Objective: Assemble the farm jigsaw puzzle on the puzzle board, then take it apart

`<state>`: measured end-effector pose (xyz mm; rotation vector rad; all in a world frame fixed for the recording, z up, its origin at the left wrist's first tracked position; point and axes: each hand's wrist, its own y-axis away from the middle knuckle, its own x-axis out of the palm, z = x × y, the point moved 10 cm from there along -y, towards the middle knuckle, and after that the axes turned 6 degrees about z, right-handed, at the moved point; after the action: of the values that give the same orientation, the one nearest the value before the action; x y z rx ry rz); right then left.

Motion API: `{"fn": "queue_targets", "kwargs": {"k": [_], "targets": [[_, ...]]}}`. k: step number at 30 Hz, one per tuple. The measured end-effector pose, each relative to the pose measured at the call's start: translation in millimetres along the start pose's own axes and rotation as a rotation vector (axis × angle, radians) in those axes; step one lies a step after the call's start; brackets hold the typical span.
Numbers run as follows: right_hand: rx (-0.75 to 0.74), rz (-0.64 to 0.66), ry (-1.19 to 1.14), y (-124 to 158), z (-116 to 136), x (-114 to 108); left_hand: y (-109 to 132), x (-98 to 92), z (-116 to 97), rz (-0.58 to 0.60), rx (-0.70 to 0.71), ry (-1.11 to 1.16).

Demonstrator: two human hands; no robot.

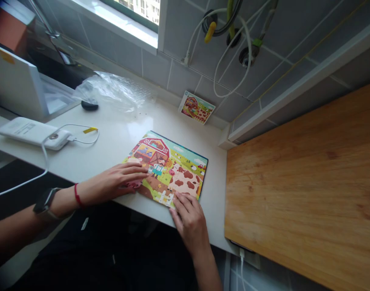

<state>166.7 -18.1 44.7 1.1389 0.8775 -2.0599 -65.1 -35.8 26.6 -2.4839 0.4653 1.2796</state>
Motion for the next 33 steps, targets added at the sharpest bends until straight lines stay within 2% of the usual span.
{"fn": "queue_targets", "kwargs": {"k": [4, 11, 17, 22, 25, 27, 29, 31, 33], "targets": [[-0.056, 0.003, 0.012, -3.5, 2.0, 0.1, 4.1, -8.6, -0.9, -0.033, -0.027, 0.013], [-0.103, -0.111, -0.097, 5.3, -7.6, -2.6, -6.0, -16.1, -10.3, 0.087, -0.032, -0.026], [-0.06, -0.149, -0.175, 7.3, -18.5, -2.2, -8.2, -29.4, -21.3, 0.053, -0.064, -0.102], [-0.044, -0.117, -0.157, 8.1, -19.6, 2.7, -7.9, -42.9, -8.5, 0.009, -0.176, -0.32], [-0.033, -0.114, -0.144, 8.4, -20.4, 4.1, -9.4, -48.1, -9.9, -0.022, -0.177, -0.32], [-0.026, -0.115, -0.143, 8.1, -21.1, 4.1, -11.9, -40.2, -21.2, 0.004, -0.115, -0.247], [-0.031, -0.113, -0.137, 7.7, -20.7, 4.0, -14.0, -23.0, -36.0, 0.071, -0.034, -0.175], [-0.04, -0.109, -0.124, 7.5, -19.8, 4.1, -14.7, -6.2, -49.5, 0.105, 0.049, -0.185], [-0.041, -0.101, -0.108, 7.6, -19.4, 4.7, -15.1, 8.7, -53.3, 0.13, 0.078, -0.218]]}}
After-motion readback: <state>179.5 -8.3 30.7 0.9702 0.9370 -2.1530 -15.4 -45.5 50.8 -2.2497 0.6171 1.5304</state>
